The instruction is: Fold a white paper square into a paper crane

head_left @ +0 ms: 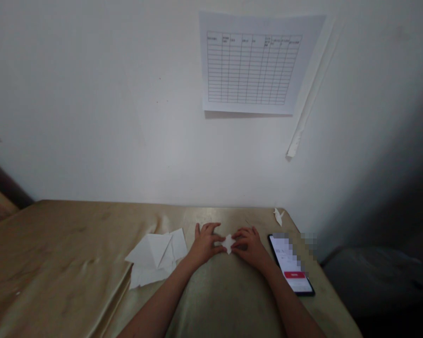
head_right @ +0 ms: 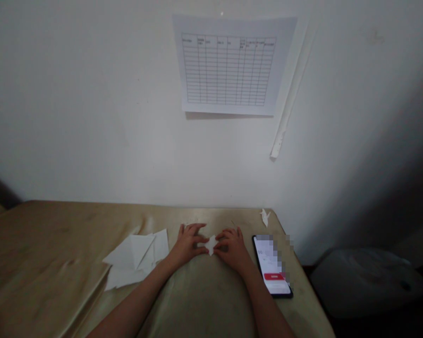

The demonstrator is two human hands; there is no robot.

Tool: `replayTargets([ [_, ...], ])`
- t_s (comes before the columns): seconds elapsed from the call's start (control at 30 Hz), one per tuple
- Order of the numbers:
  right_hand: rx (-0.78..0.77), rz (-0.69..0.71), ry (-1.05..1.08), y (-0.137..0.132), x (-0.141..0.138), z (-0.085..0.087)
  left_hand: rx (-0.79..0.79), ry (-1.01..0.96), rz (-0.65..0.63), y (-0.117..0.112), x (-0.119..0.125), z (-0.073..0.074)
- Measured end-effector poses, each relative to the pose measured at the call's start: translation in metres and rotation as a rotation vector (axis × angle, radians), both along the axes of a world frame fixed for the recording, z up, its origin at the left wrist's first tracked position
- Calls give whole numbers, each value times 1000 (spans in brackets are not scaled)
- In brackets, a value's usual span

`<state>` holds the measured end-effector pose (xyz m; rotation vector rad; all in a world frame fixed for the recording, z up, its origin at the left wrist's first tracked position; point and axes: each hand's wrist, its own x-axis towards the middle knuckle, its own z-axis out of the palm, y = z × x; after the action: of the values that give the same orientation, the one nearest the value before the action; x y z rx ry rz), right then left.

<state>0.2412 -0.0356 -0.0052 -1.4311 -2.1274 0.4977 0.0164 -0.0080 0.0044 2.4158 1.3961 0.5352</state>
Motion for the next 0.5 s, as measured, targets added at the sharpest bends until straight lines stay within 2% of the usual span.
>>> replayTargets([
  [0.2, 9, 2, 24, -1, 0, 0, 45, -3, -6, -3, 2, 4],
  [0.5, 5, 3, 37, -1, -1, 1, 103, -13, -49, -1, 2, -1],
])
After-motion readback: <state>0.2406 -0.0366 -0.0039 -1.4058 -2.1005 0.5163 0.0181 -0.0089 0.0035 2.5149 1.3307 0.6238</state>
